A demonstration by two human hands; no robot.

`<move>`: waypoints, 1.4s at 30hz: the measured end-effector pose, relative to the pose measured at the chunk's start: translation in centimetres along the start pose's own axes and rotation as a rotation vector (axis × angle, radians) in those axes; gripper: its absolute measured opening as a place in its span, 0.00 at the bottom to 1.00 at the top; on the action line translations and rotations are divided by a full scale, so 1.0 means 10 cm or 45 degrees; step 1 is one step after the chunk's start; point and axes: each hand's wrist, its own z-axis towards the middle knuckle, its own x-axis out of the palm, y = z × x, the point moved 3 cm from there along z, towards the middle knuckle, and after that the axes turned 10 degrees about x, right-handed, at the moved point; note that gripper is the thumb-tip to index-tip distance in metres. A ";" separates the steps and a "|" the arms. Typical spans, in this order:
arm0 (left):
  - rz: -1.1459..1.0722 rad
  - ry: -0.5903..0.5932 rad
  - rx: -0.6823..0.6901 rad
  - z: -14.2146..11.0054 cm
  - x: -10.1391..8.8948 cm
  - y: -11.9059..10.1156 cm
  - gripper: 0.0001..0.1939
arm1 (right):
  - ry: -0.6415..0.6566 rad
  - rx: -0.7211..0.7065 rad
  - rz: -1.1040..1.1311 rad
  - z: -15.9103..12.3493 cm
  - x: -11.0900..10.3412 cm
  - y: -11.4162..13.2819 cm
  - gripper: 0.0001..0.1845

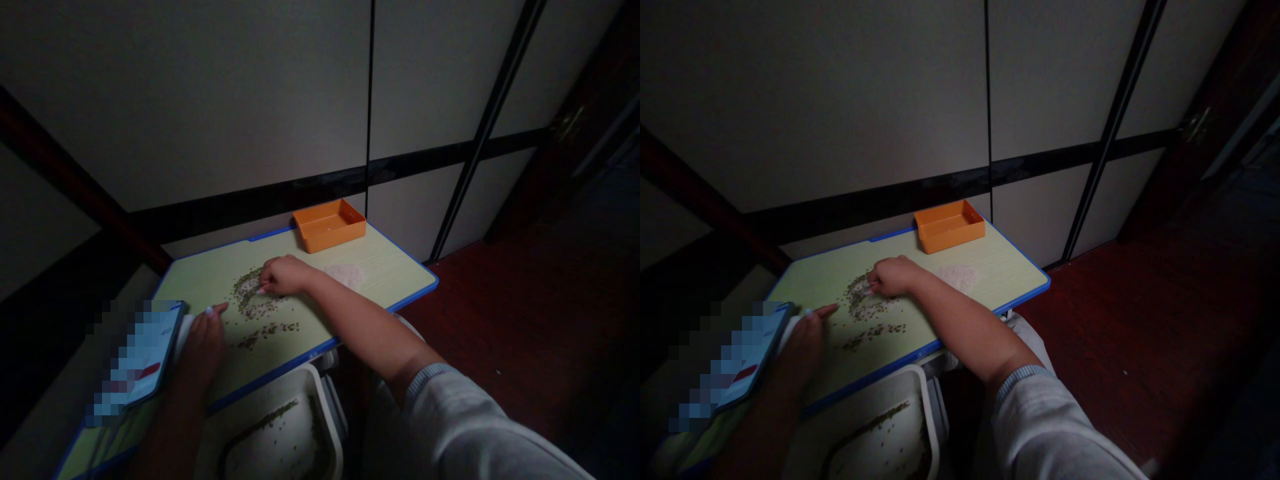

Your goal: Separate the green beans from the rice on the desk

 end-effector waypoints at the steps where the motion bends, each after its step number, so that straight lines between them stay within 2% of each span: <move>1: 0.002 -0.001 -0.005 0.00 0.00 0.00 0.30 | -0.030 0.009 -0.012 -0.01 -0.02 -0.01 0.14; 8: -0.051 -0.017 -0.073 -0.02 -0.02 0.02 0.31 | -0.175 0.045 -0.123 0.03 0.02 0.00 0.15; 13: -0.078 -0.034 -0.069 -0.02 -0.01 0.04 0.31 | -0.197 0.009 -0.192 0.10 0.15 0.08 0.16; 18: -0.099 -0.053 -0.030 -0.01 0.01 0.08 0.30 | -0.221 -0.043 -0.174 0.14 0.23 0.19 0.20; 21: -0.080 -0.082 -0.007 -0.01 0.01 0.08 0.30 | -0.203 -0.098 -0.191 0.14 0.25 0.24 0.18; 26: -0.087 -0.079 -0.063 -0.04 -0.02 0.03 0.30 | -0.177 -0.189 -0.247 0.12 0.24 0.24 0.18; 32: -0.097 -0.040 -0.107 -0.04 -0.03 0.02 0.32 | -0.122 -0.191 -0.177 0.06 0.16 0.19 0.15; 39: -0.080 -0.043 -0.092 -0.04 -0.05 -0.02 0.31 | -0.215 -0.168 -0.117 0.08 0.12 0.25 0.19; 42: -0.045 -0.048 -0.089 -0.04 -0.06 -0.02 0.30 | -0.194 -0.220 -0.131 0.10 0.17 0.29 0.20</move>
